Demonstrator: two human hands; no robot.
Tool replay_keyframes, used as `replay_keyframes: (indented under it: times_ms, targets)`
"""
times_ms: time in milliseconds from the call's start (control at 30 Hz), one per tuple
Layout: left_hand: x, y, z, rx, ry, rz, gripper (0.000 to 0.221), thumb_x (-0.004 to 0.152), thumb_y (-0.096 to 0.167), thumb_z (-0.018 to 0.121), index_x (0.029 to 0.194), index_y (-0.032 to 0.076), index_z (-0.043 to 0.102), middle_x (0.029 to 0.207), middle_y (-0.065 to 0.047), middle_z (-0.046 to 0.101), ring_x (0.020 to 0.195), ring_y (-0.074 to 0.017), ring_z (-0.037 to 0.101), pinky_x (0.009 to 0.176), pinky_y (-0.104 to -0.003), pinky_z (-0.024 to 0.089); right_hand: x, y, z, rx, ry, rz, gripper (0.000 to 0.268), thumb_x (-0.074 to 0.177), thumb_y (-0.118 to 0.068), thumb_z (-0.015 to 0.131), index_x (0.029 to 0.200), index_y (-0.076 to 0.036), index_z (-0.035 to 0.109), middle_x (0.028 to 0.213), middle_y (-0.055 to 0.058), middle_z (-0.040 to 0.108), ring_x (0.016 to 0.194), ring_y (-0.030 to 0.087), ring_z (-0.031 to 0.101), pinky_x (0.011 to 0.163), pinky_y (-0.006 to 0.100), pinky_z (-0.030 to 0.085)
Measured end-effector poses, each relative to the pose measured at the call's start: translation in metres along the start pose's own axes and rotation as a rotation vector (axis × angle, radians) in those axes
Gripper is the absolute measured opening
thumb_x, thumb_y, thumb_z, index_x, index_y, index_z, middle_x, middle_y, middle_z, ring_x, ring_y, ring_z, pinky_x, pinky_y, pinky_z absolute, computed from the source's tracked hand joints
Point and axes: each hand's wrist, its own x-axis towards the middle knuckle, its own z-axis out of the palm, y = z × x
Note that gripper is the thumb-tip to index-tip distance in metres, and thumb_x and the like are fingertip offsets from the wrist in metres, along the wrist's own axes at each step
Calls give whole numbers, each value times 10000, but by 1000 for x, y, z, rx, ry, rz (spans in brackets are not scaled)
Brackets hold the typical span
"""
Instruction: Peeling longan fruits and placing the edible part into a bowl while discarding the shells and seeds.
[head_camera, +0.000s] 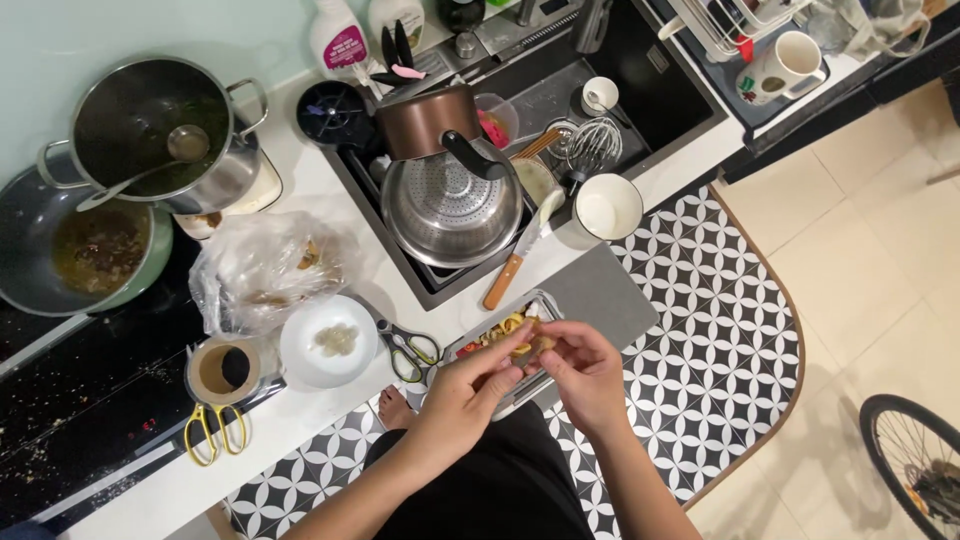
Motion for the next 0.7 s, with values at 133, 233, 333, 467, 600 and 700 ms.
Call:
replay_keyframes:
  times_ms: [133,233,333,467,600,700]
  targets:
    - [1,0,7,85,2,15,408,998,137,642,1403,89,631,1341,-55,741,1192,-98,689,1013,-264,530,-1,-20,9,-120,38,-29,329,913,-1,757,1224,58,669,1166,169,693,1019,220,687,892,349,591]
    - [3,5,8,63,-20,-22,420,988,140,634,1407,106,624,1330,-52,744,1164,-90,673,1011,-261,522,-1,-29,11,-228,55,-62,321,888,13,755,1197,55,676,1192,144,682,1070,205,688,920,330,580]
    - [5,8,9,76,-50,14,417,993,132,617,1409,94,615,1374,-49,710,1218,-90,653,1037,-258,499,-2,-34,11,-284,33,-126,312,891,47,746,1196,60,685,1178,141,679,1062,199,688,925,317,581]
    - [9,2,9,114,-65,-7,397,1004,154,608,1392,77,631,1351,-62,725,1209,-87,663,1042,-249,483,1,-41,9,-437,0,-238,283,875,73,747,1153,52,696,1179,147,680,1035,187,708,878,288,608]
    - [16,-6,11,79,-97,-121,396,1000,175,610,1379,65,644,1292,-84,754,1144,-80,672,1003,-246,502,5,-49,-5,-748,-17,-263,254,828,46,795,1075,22,741,1103,128,740,839,140,680,667,243,527]
    - [21,-18,12,53,-115,-99,386,1005,172,612,1366,37,635,1330,-68,727,1189,-57,653,1025,-233,480,12,-57,-5,-823,-97,-291,261,836,21,803,1090,0,750,1071,99,755,807,113,667,611,228,497]
